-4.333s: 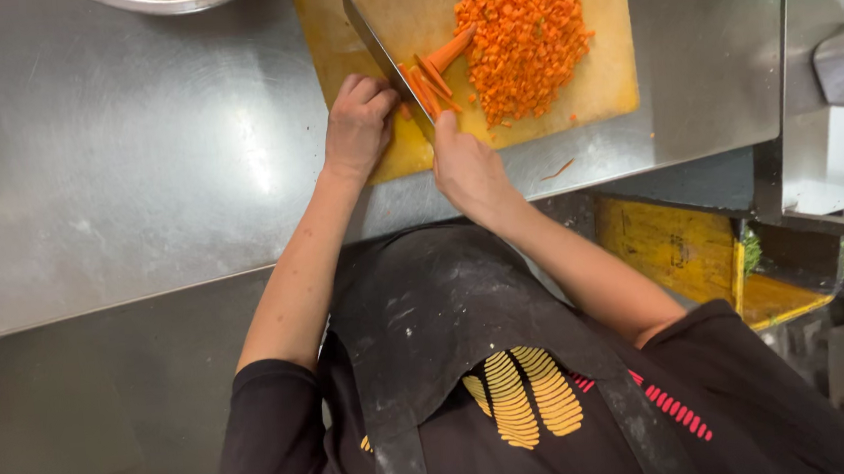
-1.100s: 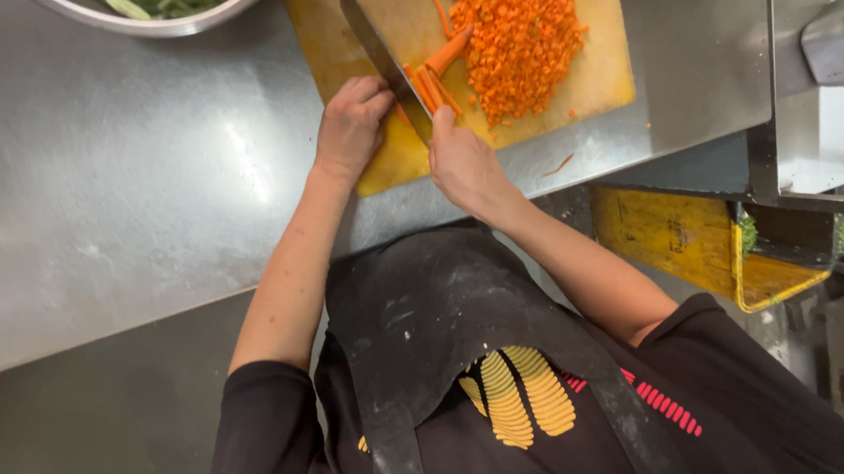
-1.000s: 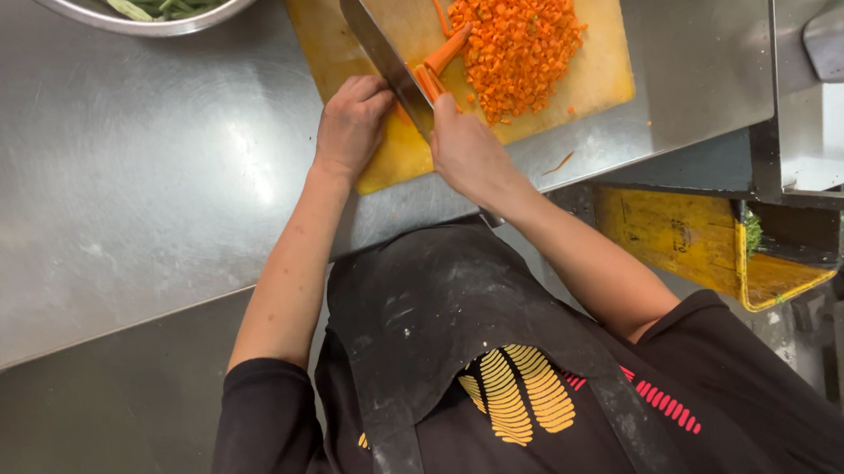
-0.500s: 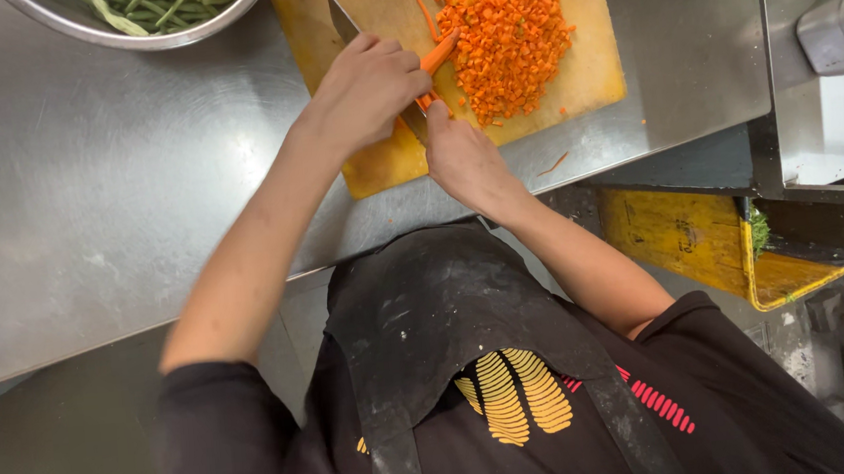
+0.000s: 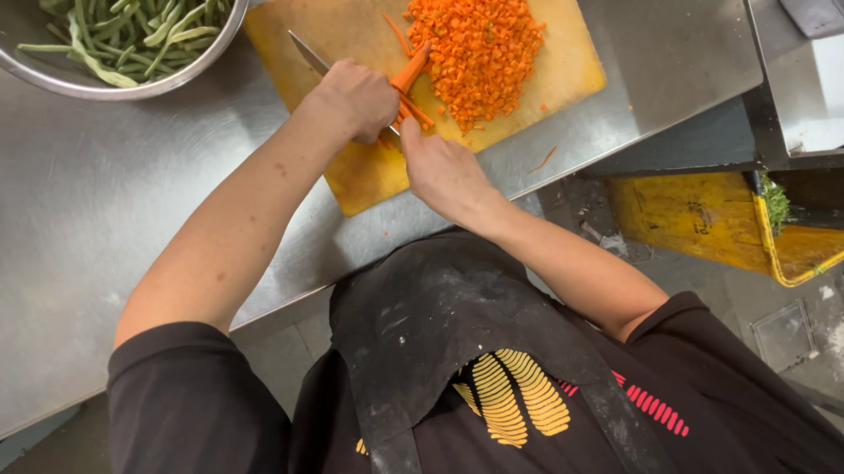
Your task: The person chops carrots into small pieces on a yellow cutting board using a cleaver. After finishing the carrots, the person takes green beans from a metal bowl and begins chopping them on the same board.
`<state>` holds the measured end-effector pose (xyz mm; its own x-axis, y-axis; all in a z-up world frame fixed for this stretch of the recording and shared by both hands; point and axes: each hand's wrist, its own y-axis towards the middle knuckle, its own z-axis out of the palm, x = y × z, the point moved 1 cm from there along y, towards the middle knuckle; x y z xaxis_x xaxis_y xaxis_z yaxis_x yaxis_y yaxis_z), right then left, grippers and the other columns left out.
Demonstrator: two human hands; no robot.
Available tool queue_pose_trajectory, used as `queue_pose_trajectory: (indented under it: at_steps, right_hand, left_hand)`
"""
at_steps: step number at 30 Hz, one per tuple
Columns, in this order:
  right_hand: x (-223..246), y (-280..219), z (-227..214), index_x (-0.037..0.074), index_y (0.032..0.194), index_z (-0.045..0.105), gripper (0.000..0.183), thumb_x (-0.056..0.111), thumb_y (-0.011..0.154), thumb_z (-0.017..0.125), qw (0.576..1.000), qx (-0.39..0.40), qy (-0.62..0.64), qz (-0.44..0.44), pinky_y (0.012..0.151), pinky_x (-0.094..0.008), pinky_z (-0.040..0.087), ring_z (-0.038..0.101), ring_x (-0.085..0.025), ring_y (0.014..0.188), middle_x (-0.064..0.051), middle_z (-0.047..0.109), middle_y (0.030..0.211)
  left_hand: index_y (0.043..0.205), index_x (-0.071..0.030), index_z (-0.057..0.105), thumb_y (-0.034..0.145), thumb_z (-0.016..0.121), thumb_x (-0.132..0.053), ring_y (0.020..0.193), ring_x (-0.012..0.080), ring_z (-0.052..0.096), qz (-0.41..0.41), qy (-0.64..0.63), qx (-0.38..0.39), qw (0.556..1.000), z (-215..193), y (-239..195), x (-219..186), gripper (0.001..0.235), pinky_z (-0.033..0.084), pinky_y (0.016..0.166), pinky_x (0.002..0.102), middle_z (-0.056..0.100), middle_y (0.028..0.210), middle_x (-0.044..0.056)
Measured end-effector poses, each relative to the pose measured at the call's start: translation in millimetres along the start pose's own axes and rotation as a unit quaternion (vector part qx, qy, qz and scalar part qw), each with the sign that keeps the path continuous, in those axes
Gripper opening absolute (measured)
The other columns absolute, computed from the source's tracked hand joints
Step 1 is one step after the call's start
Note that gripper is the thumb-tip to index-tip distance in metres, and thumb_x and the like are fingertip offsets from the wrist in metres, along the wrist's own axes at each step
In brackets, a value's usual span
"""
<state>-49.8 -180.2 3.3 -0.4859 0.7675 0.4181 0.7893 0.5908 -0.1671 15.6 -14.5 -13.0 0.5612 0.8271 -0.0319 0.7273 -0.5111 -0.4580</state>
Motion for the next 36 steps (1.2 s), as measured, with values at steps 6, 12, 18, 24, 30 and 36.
queue_pose_trajectory:
  at_steps: [6,12,18,24,30,36]
  right_hand:
    - [-6.1,-2.5,-18.1,-0.002,0.109,0.043,0.018,0.006,0.095,0.05,1.0,0.0,0.029,0.0,0.067,-0.064,0.049,0.064,-0.053,0.073,-0.03,0.065,0.073]
    - [-25.1,-10.5,-52.7,0.002,0.129,0.045,0.034,0.012,0.099,0.057,0.962,0.022,0.258,0.09,0.048,-0.047,0.048,0.058,-0.029,0.053,-0.012,0.058,0.064]
    - [-60.4,-36.4,-93.5,0.012,0.148,0.034,0.058,0.009,0.095,0.059,0.78,0.022,0.582,0.228,0.039,-0.027,0.042,0.046,-0.008,0.043,0.001,0.05,0.064]
    - [-79.9,-66.3,-98.6,0.009,0.146,0.039,0.055,0.007,0.094,0.057,0.766,-0.017,0.588,0.257,0.04,-0.028,0.042,0.045,-0.008,0.043,0.0,0.049,0.064]
    - [-88.2,-95.2,-82.2,0.005,0.14,0.042,0.047,0.007,0.096,0.056,0.752,-0.04,0.603,0.263,0.041,-0.029,0.043,0.046,-0.009,0.044,-0.001,0.049,0.064]
    - [-97.1,-106.2,-71.3,0.006,0.139,0.043,0.045,0.007,0.096,0.057,0.742,-0.067,0.615,0.259,0.041,-0.029,0.043,0.046,-0.009,0.044,-0.001,0.049,0.065]
  left_hand:
    - [0.099,-0.02,0.078,0.079,0.08,-0.028,0.095,0.0237,0.072,-0.018,0.042,-0.008,0.999,-28.9,-25.1,4.0,0.022,0.047,0.096,0.044,0.077,0.096,0.005]
    - [0.126,-0.014,0.061,0.089,0.072,-0.003,0.125,0.0259,0.054,-0.055,-0.13,-0.456,0.878,-26.7,-90.3,24.4,0.04,0.045,0.107,0.043,0.061,0.127,0.005]
    - [0.13,-0.015,0.063,0.076,0.08,-0.036,0.121,0.026,0.054,0.049,-0.06,-0.348,0.934,19.9,-77.1,1.9,0.06,0.043,0.105,0.045,0.059,0.126,0.004]
    - [0.139,-0.018,0.06,0.07,0.064,-0.066,0.127,0.0162,0.049,0.213,0.077,-0.333,0.915,32.9,-17.8,-3.8,0.085,0.038,0.109,0.038,0.058,0.134,-0.004]
    - [0.11,-0.02,0.062,0.09,0.056,-0.067,0.118,0.0156,0.05,0.178,0.12,-0.323,0.922,50.2,-0.1,1.4,0.051,0.039,0.104,0.036,0.057,0.114,-0.004]
    - [0.109,-0.017,0.062,0.087,0.066,-0.062,0.108,0.0207,0.049,-0.04,0.039,-0.362,0.931,68.8,14.4,-18.6,0.05,0.04,0.088,0.04,0.055,0.109,0.001]
